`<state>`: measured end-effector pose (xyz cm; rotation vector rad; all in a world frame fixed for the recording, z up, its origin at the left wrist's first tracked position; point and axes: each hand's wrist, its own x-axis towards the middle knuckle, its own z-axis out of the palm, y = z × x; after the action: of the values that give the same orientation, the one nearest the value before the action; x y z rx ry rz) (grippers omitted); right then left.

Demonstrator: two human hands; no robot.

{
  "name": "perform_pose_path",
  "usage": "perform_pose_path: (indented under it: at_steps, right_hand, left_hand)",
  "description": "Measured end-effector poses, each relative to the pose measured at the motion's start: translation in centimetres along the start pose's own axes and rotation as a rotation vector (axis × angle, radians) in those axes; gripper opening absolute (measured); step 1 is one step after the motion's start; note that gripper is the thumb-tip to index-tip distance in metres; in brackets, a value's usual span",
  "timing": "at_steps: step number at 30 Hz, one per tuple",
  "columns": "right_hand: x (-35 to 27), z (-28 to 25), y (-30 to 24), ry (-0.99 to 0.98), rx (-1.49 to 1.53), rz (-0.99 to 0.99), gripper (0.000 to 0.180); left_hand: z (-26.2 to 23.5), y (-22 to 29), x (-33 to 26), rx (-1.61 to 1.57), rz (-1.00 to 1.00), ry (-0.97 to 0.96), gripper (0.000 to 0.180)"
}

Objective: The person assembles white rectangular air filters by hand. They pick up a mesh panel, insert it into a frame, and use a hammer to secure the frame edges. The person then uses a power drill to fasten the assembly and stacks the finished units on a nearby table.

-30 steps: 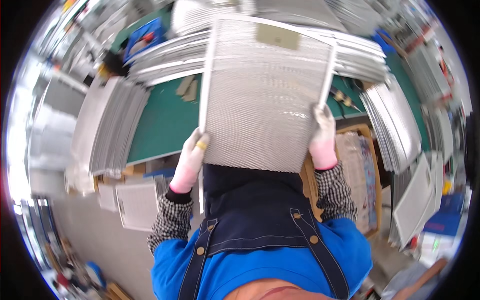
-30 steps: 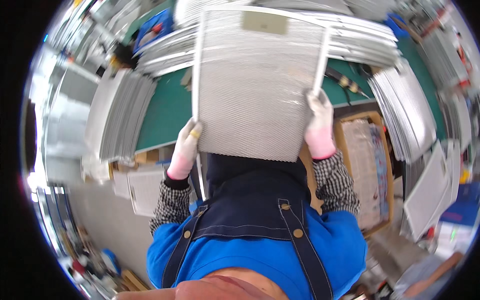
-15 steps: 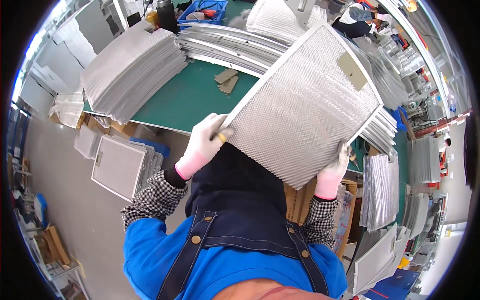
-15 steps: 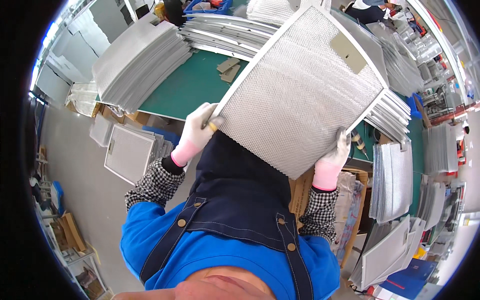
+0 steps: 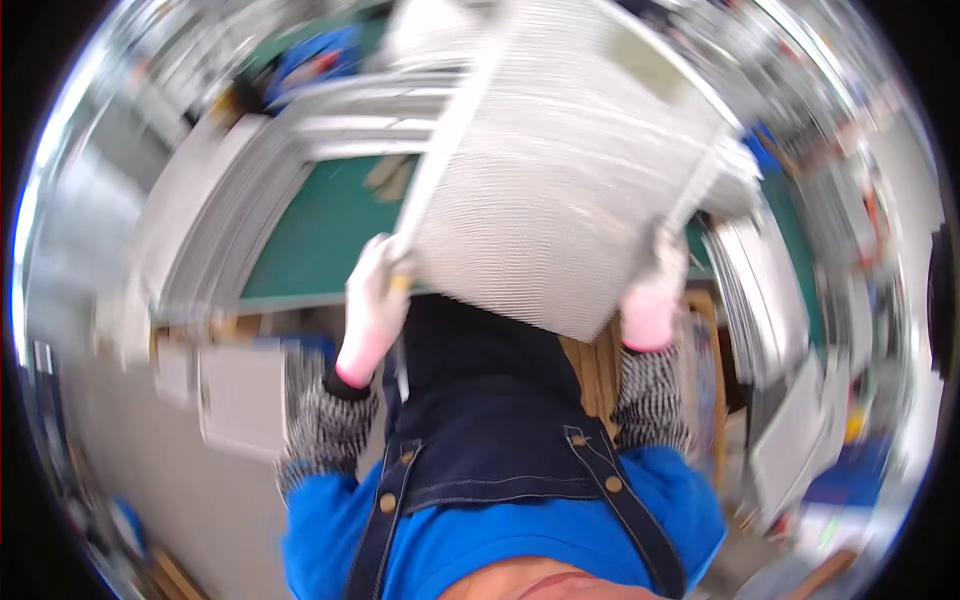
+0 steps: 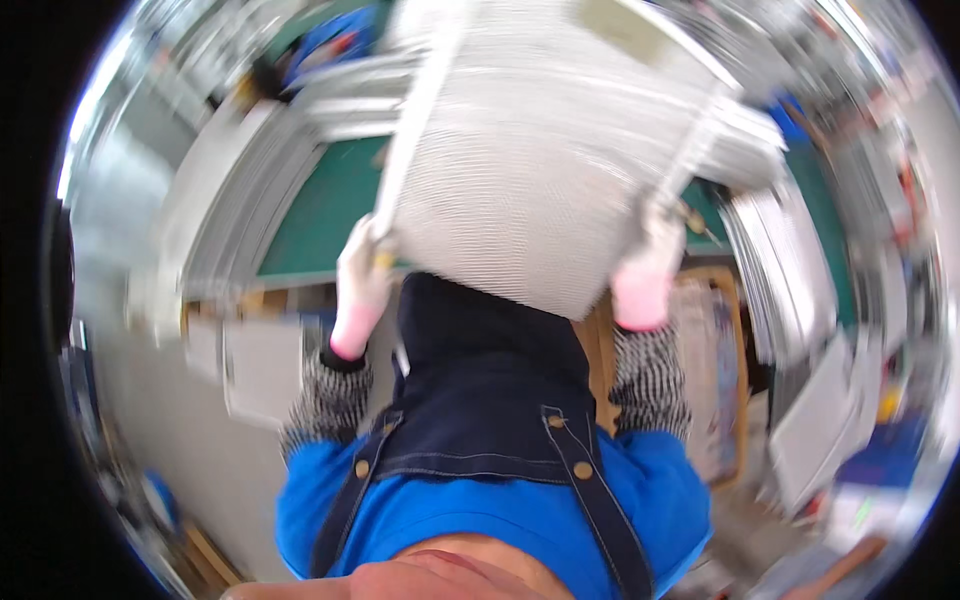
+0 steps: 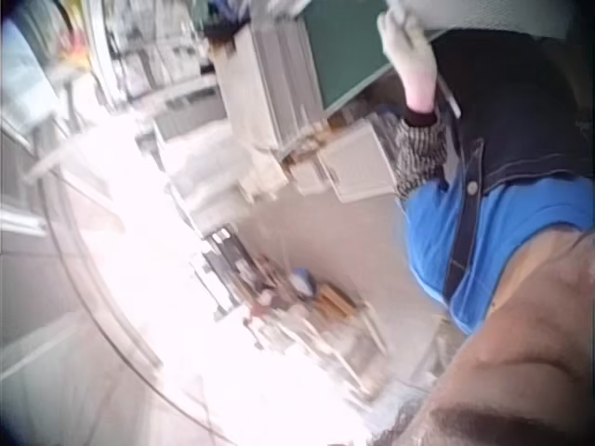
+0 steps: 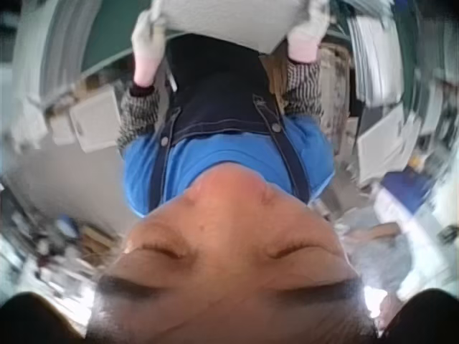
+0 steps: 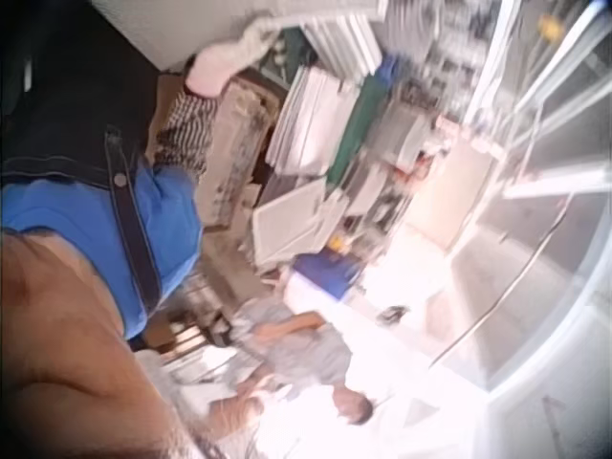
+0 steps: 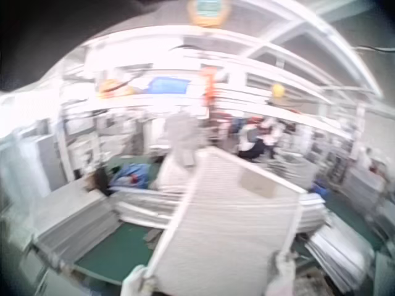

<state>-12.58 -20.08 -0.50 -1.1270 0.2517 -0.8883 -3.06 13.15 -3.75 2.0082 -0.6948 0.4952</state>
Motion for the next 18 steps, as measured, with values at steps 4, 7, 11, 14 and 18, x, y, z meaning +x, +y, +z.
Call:
perform_pose_path:
  at_steps: [4,7,11,14,18]
  right_hand:
    - [-0.3,1.8,-2.2,0.069,0.086,-0.017,0.019]
    - [-0.4,2.1,-3.1,0.062,0.126,-0.025,0.027]
    - [0.0,-0.4,-3.8,0.007,0.23,-0.081,0.042]
    - [0.1,-2.0,-3.5,-0.027,0.296,-0.131,0.047]
    - [-0.4,-3.9,-3.6,-0.044,0.34,-0.149,0.048]
  left_hand:
    - [-0.3,2.1,0.9,-0.409,-0.438,-0.043,0.035]
    - [-0.9,3.4,1.3,-0.254,-0.39,0.043,0.057]
    - [-1.8,-1.4,5.1,-0.681,-0.374,-0.124,0.07]
    - [-2.8,-5.9,7.6,-0.99,-0.462,-0.336,0.071]
    - [-1.8,5.9,5.8,-0.376,-0.279,-0.25,0.056]
